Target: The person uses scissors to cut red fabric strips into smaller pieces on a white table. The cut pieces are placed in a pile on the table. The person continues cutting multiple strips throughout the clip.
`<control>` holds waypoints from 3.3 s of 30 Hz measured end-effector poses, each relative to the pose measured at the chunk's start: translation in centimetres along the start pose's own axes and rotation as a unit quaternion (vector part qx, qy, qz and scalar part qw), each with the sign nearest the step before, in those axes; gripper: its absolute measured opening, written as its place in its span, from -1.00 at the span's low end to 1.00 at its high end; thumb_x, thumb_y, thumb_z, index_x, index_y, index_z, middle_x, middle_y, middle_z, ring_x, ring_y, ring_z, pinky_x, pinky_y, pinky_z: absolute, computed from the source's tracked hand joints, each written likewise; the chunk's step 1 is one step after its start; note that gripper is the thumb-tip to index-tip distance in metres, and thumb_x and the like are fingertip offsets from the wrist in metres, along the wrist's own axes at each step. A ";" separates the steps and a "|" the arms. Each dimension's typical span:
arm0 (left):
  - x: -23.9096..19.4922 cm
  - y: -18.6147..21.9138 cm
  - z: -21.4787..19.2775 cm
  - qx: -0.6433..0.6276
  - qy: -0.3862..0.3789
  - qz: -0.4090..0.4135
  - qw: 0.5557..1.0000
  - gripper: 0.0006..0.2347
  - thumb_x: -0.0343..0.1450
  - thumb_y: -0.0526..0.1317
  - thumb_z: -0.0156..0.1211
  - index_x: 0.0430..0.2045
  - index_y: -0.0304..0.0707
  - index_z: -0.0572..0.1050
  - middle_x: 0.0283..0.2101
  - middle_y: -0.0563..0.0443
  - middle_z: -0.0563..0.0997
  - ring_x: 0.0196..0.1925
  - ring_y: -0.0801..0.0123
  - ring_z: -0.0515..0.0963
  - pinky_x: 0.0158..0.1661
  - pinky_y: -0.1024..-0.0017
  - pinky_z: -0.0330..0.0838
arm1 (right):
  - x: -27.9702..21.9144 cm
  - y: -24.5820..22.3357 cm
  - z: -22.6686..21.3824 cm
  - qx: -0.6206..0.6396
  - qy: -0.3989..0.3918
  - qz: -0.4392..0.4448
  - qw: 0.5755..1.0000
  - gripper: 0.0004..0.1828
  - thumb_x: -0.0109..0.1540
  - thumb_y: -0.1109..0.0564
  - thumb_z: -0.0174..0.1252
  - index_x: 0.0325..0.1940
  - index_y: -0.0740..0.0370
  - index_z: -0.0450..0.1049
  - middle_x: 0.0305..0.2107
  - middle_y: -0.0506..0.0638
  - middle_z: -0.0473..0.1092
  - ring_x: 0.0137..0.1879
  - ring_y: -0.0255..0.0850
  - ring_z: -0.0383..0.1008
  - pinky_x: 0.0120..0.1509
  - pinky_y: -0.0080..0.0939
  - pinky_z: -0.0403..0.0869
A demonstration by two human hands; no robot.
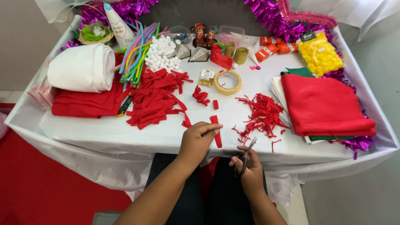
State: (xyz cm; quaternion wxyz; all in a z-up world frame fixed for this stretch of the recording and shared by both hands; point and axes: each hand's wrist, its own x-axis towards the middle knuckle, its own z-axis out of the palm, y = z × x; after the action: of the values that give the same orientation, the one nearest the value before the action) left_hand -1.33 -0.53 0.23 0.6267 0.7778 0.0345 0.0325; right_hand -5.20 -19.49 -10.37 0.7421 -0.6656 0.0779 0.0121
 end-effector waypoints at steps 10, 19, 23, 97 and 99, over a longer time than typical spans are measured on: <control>-1.0 -0.4 1.8 0.040 -0.020 0.089 0.995 -0.85 0.40 -0.33 0.21 -0.29 -0.12 0.72 -0.28 0.08 0.72 -0.15 0.40 0.70 -0.11 0.48 0.55 | 0.2 -6.3 3.2 0.060 0.008 0.026 0.998 -0.58 0.10 0.19 0.38 0.01 0.11 0.45 -0.42 0.07 0.52 -0.42 -0.30 0.36 -0.43 -0.31 0.33; -1.2 -1.4 2.1 -0.002 -0.043 0.044 0.998 -0.80 0.42 -0.30 0.18 -0.14 -0.14 0.68 -0.17 0.07 0.71 -0.06 0.40 0.67 -0.05 0.49 0.54 | 0.6 -4.1 3.1 0.134 0.019 -0.005 0.991 -0.65 0.09 0.39 0.30 -0.14 0.18 0.39 -0.45 0.12 0.48 -0.29 -0.23 0.49 -0.08 -0.28 0.52; -1.2 -0.9 2.2 -0.005 -0.034 0.013 0.999 -0.69 0.40 -0.36 0.03 -0.01 -0.11 0.62 0.14 -0.05 0.60 0.25 0.28 0.52 0.19 0.44 0.42 | 0.3 -3.9 3.4 0.138 0.037 -0.005 0.990 -0.66 0.09 0.40 0.30 -0.16 0.17 0.38 -0.44 0.10 0.47 -0.27 -0.23 0.48 -0.08 -0.29 0.48; 4.2 -0.8 5.8 -0.112 -0.068 -0.186 0.974 -0.79 0.37 -0.31 0.31 -0.12 -0.18 0.59 -0.30 0.04 0.63 -0.18 0.36 0.67 -0.12 0.46 0.65 | 1.7 -5.8 -3.2 -0.159 0.041 0.131 0.978 -0.81 0.20 0.04 0.32 -0.31 0.20 0.53 -0.81 0.02 0.29 -0.59 -0.27 0.24 -0.33 -0.27 0.23; 5.0 -3.3 5.6 -0.154 -0.044 -0.159 0.974 -0.84 0.38 -0.29 0.28 -0.19 -0.20 0.60 -0.17 -0.03 0.66 -0.09 0.36 0.66 -0.10 0.45 0.66 | 1.1 -2.6 -2.4 -0.089 0.049 0.058 0.993 -0.86 0.18 0.07 0.27 -0.32 0.18 0.52 -0.80 0.03 0.29 -0.61 -0.27 0.25 -0.39 -0.31 0.22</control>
State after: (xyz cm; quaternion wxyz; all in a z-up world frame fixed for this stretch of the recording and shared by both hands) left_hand 4.14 -4.81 -4.15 0.7373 0.6569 0.1246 -0.0966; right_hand -4.03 -22.23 -8.17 0.6731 -0.7235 0.1507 0.0294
